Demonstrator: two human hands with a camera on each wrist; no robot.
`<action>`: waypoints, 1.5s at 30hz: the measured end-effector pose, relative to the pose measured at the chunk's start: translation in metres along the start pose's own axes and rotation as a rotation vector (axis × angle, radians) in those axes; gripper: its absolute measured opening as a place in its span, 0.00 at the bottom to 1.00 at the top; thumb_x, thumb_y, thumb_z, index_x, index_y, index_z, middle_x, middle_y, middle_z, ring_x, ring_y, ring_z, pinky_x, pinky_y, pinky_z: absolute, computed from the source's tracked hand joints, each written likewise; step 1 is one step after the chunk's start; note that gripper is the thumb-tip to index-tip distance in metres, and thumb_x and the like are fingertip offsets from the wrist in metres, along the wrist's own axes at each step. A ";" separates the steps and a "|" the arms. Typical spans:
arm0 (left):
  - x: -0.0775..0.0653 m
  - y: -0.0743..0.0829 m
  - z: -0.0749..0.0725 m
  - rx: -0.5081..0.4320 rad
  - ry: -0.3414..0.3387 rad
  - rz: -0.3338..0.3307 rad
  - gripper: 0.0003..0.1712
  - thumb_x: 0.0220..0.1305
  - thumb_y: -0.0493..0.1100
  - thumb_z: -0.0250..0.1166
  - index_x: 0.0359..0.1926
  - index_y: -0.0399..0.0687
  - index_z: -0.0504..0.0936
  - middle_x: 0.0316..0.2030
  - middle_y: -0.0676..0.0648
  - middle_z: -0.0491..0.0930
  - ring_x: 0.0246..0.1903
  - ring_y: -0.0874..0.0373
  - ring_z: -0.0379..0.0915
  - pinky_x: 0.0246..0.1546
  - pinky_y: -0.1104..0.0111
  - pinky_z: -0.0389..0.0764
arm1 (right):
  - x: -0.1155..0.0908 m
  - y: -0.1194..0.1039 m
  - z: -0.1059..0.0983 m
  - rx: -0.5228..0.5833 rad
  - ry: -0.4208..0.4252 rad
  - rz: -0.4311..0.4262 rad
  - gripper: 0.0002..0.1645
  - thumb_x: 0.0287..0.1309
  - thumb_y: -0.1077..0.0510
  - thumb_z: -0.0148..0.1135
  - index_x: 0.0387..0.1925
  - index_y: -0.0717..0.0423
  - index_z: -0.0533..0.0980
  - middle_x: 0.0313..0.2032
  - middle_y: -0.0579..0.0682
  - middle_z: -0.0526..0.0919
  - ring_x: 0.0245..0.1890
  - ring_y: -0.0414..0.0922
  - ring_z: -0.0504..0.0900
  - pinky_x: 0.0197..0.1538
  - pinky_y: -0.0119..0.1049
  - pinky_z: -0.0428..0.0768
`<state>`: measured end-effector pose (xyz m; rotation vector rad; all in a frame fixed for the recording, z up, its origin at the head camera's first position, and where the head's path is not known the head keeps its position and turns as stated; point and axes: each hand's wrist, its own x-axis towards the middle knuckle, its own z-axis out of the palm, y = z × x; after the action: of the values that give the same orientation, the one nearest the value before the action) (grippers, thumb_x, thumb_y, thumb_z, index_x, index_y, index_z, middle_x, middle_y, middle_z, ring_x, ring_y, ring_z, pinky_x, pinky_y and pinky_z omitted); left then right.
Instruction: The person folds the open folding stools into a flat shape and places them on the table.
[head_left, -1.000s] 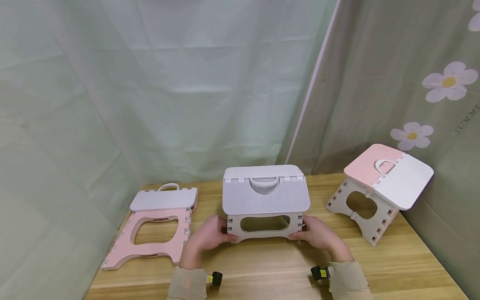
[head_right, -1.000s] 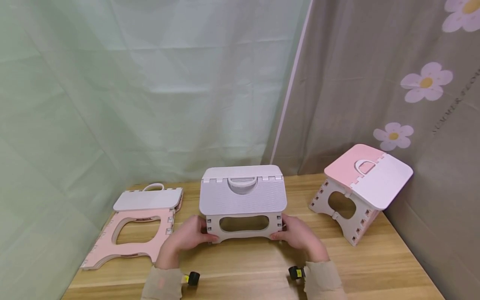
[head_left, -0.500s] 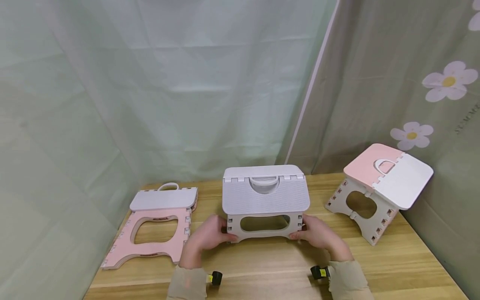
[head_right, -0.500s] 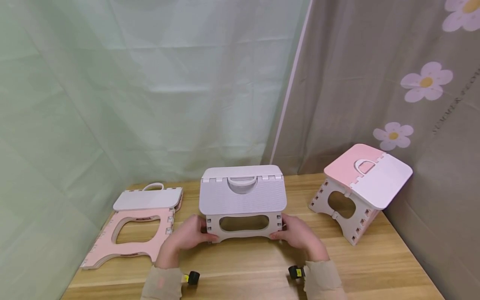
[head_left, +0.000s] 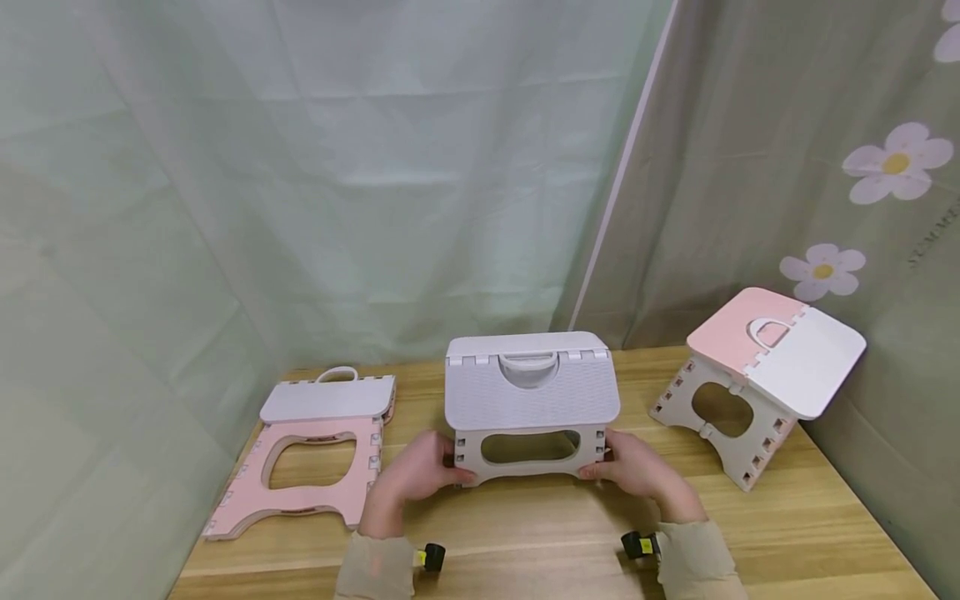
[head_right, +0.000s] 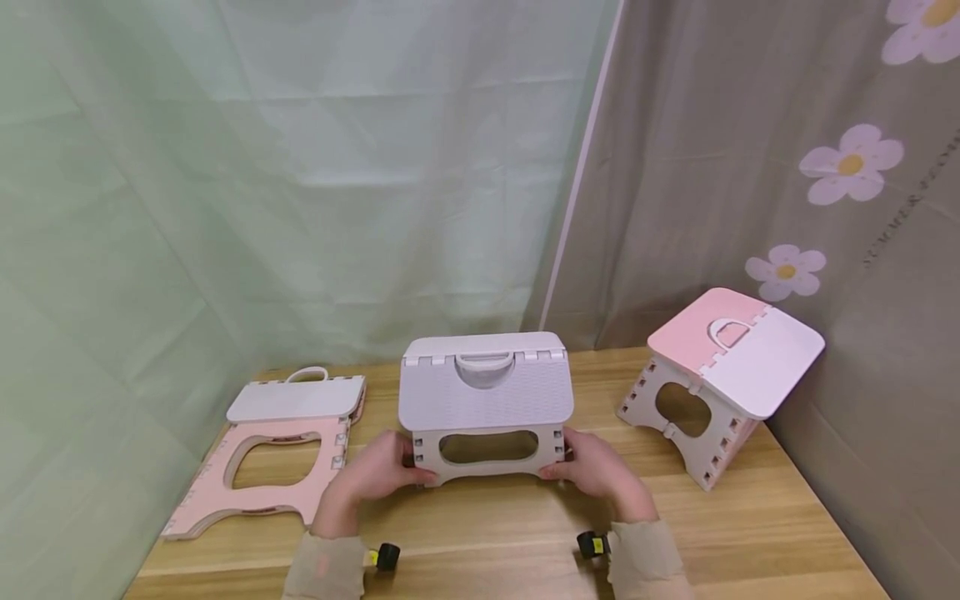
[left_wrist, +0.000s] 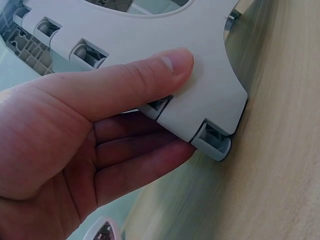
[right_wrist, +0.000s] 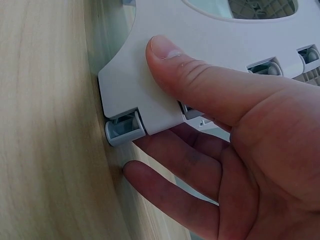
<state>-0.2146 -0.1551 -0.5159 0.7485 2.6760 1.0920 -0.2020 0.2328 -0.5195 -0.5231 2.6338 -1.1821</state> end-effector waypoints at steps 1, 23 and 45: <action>0.000 0.000 0.000 0.002 -0.001 0.001 0.14 0.60 0.52 0.83 0.26 0.54 0.87 0.18 0.63 0.76 0.18 0.69 0.64 0.21 0.71 0.69 | 0.000 0.000 0.000 0.000 0.001 0.000 0.24 0.62 0.49 0.79 0.52 0.57 0.81 0.40 0.44 0.86 0.40 0.44 0.81 0.44 0.40 0.79; 0.000 -0.001 0.001 -0.020 -0.006 0.014 0.12 0.60 0.51 0.83 0.29 0.53 0.88 0.20 0.63 0.79 0.19 0.70 0.66 0.23 0.71 0.70 | -0.001 -0.001 0.001 0.011 0.006 0.006 0.24 0.62 0.49 0.79 0.52 0.57 0.81 0.40 0.44 0.86 0.39 0.44 0.80 0.42 0.39 0.78; 0.001 -0.001 0.001 -0.039 -0.017 0.010 0.10 0.61 0.49 0.82 0.33 0.52 0.90 0.25 0.61 0.84 0.21 0.69 0.70 0.25 0.69 0.75 | 0.000 0.002 0.004 0.031 0.018 0.054 0.28 0.60 0.49 0.81 0.56 0.58 0.81 0.44 0.46 0.87 0.42 0.47 0.79 0.48 0.46 0.77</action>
<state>-0.2150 -0.1544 -0.5175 0.7617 2.6314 1.1315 -0.2018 0.2313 -0.5231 -0.4357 2.6223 -1.2148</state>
